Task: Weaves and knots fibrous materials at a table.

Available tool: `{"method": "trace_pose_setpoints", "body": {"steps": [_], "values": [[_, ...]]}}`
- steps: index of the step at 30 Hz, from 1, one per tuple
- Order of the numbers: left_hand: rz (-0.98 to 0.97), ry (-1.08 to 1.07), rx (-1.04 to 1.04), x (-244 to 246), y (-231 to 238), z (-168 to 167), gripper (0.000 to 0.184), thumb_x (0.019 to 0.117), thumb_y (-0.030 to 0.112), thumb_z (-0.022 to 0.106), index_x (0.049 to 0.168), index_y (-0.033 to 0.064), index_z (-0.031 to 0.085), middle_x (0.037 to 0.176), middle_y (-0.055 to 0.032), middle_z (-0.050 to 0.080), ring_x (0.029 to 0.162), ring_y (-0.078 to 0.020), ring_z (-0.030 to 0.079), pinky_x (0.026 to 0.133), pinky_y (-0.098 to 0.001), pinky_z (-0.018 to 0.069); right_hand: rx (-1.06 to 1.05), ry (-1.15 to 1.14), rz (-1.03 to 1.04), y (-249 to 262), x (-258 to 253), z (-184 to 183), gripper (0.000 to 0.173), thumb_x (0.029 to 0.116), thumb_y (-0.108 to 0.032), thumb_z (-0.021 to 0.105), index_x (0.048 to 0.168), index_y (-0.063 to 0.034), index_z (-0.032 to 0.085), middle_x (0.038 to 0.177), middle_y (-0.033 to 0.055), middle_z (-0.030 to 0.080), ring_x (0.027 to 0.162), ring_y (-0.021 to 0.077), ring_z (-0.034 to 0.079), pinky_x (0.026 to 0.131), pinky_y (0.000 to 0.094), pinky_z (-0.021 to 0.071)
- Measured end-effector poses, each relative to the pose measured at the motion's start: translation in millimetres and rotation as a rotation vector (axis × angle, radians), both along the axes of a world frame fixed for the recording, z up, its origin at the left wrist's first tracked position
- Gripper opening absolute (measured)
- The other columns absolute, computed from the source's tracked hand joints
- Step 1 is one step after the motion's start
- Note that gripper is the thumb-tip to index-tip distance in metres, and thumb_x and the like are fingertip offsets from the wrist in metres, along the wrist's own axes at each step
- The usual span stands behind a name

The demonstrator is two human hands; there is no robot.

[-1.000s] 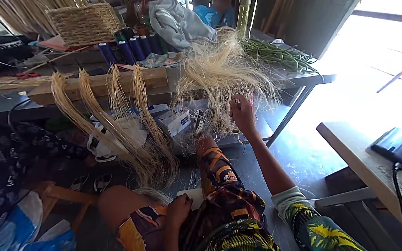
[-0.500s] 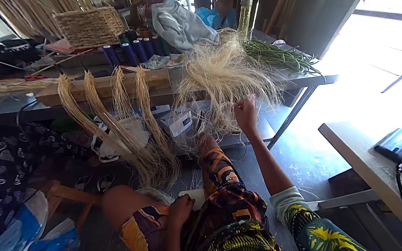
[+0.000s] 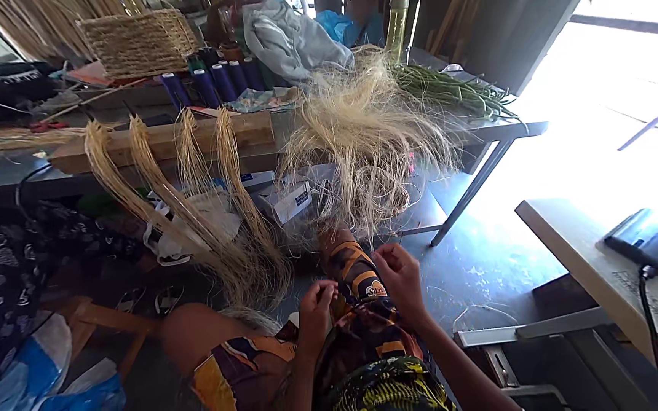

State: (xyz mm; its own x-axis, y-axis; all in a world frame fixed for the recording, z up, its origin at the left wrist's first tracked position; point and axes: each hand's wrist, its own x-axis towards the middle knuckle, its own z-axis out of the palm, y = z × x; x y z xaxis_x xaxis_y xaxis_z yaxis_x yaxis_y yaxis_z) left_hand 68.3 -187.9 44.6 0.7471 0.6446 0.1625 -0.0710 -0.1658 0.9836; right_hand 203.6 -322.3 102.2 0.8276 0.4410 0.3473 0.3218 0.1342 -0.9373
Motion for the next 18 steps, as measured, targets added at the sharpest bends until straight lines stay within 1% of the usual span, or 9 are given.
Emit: {"method": "trace_pose_setpoints", "body": {"steps": [1,3,6,8,11,13,15,18], "values": [[-0.002,-0.081,0.007,7.9,-6.9,15.4,0.022,0.1016,0.009,0.048,0.104,-0.0008,0.067,0.091,0.0005,0.069,0.081,-0.0051,0.066,0.077,-0.0231,0.0567,0.002,0.002,0.009,-0.4,-6.9,-4.0,0.009,0.0956,-0.007,0.062,0.099,0.0009,0.065,0.063,-0.0064,0.057,0.052,-0.0033,0.048,0.050,0.0143,0.0404],[-0.016,-0.160,0.026,20.8,-15.7,41.1,0.022,0.1024,0.009,0.048,0.105,-0.0009,0.067,0.089,0.0017,0.067,0.079,-0.0047,0.064,0.075,-0.0225,0.0555,-0.002,-0.003,0.034,-0.8,-15.6,-10.6,0.008,0.0944,-0.007,0.062,0.098,0.0001,0.065,0.062,-0.0074,0.056,0.052,-0.0042,0.047,0.050,0.0132,0.0393],[-0.036,-0.126,0.026,37.2,-18.8,60.1,0.019,0.1024,0.011,0.052,0.105,-0.0005,0.067,0.086,0.0009,0.066,0.075,-0.0043,0.063,0.071,-0.0213,0.0540,-0.014,-0.034,0.080,-0.7,-20.4,-17.4,0.009,0.0939,-0.007,0.062,0.099,0.0000,0.064,0.061,-0.0081,0.054,0.051,-0.0046,0.046,0.048,0.0130,0.0387],[-0.023,-0.080,0.005,45.5,-20.1,63.5,0.016,0.1007,0.012,0.057,0.103,0.0009,0.068,0.083,0.0011,0.066,0.071,-0.0040,0.062,0.067,-0.0202,0.0529,-0.017,-0.082,0.101,0.0,-22.0,-18.7,0.009,0.0935,-0.006,0.061,0.099,0.0006,0.062,0.061,-0.0078,0.053,0.051,-0.0046,0.045,0.048,0.0131,0.0382],[-0.035,-0.052,-0.024,48.7,-23.3,65.3,0.011,0.0970,0.009,0.062,0.100,0.0010,0.068,0.081,0.0011,0.066,0.071,-0.0033,0.062,0.066,-0.0193,0.0528,-0.016,-0.157,0.117,-0.4,-22.7,-22.3,0.010,0.0926,-0.006,0.062,0.099,0.0013,0.062,0.060,-0.0070,0.052,0.049,-0.0039,0.044,0.047,0.0132,0.0383],[-0.061,-0.056,-0.051,46.9,-22.8,65.0,0.007,0.0950,0.006,0.062,0.096,0.0012,0.067,0.080,0.0007,0.065,0.071,-0.0040,0.062,0.067,-0.0200,0.0526,-0.023,-0.180,0.141,0.5,-23.2,-26.8,0.010,0.0922,-0.008,0.063,0.098,0.0000,0.063,0.059,-0.0069,0.051,0.049,-0.0030,0.043,0.047,0.0144,0.0376],[-0.076,-0.067,-0.083,43.2,-21.4,63.9,0.006,0.0947,0.004,0.061,0.094,0.0018,0.066,0.078,0.0015,0.064,0.070,-0.0037,0.061,0.067,-0.0200,0.0521,-0.034,-0.192,0.163,2.0,-25.2,-32.3,0.011,0.0922,-0.012,0.064,0.096,-0.0021,0.063,0.058,-0.0079,0.047,0.048,-0.0030,0.040,0.046,0.0148,0.0346],[-0.044,-0.126,-0.132,37.1,-19.3,60.5,0.010,0.0960,0.004,0.056,0.092,0.0024,0.065,0.076,0.0029,0.063,0.068,-0.0045,0.061,0.067,-0.0209,0.0532,-0.055,-0.191,0.204,1.4,-26.5,-36.8,0.013,0.0928,-0.016,0.064,0.096,-0.0037,0.064,0.057,-0.0085,0.045,0.047,-0.0027,0.037,0.045,0.0157,0.0329]]}}
